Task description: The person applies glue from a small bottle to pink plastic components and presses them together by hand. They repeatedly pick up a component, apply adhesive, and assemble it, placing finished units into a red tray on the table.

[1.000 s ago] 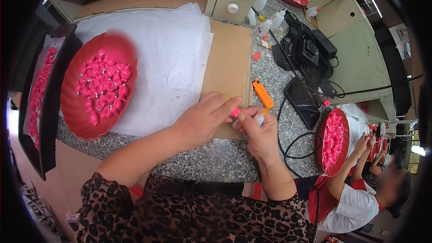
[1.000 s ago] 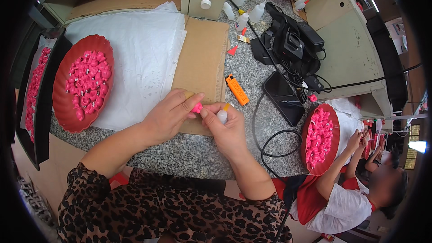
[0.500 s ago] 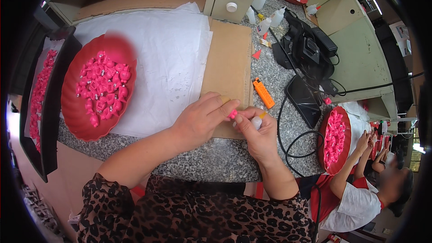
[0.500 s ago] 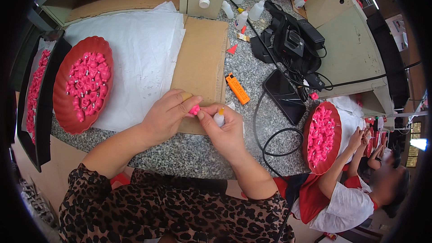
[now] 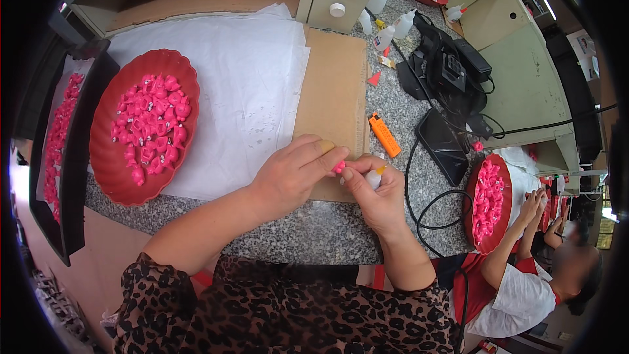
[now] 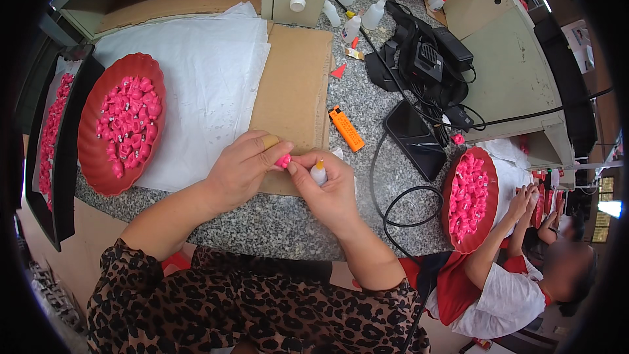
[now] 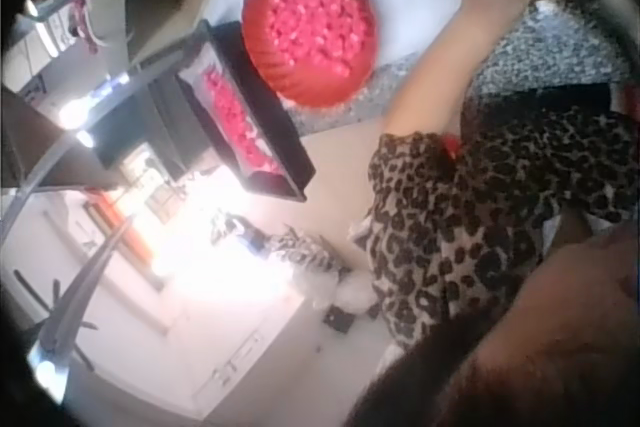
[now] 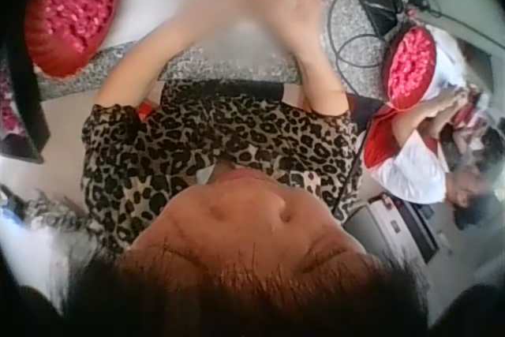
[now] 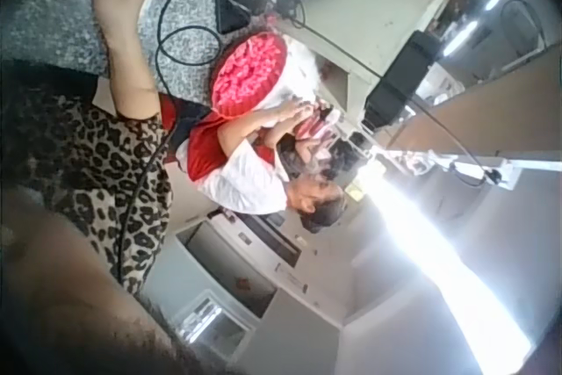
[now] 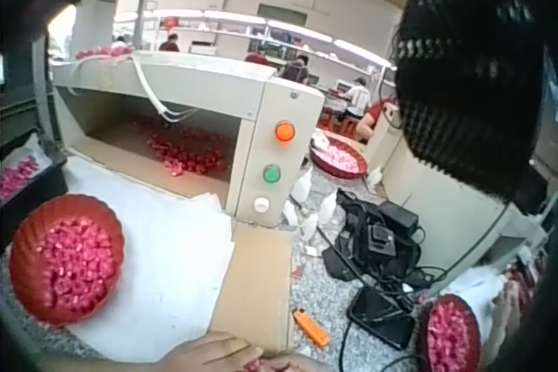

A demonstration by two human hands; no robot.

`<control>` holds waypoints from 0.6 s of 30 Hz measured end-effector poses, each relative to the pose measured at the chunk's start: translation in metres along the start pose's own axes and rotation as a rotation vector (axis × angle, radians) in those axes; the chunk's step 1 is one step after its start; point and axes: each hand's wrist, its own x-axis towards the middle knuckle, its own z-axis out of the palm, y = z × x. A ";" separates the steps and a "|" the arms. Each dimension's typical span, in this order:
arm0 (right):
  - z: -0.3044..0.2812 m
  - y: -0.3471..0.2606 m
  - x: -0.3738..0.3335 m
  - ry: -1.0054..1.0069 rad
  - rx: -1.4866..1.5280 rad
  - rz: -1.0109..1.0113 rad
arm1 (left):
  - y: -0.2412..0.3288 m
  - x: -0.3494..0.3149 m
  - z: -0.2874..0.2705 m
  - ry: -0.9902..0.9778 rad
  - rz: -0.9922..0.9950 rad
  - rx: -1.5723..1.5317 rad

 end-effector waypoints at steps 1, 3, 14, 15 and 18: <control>0.000 0.000 0.000 -0.001 -0.004 0.000 | 0.000 0.000 0.000 0.002 0.000 0.002; 0.000 -0.002 0.000 -0.003 -0.013 -0.001 | 0.001 0.000 0.000 0.004 0.000 0.007; 0.001 -0.003 0.000 -0.013 -0.015 -0.024 | -0.002 -0.001 0.001 0.033 0.029 0.032; 0.001 -0.003 0.000 -0.013 -0.010 -0.026 | -0.002 -0.001 0.001 0.034 0.028 0.027; 0.001 -0.005 0.001 -0.015 -0.038 -0.032 | -0.002 -0.001 0.001 0.039 0.038 0.036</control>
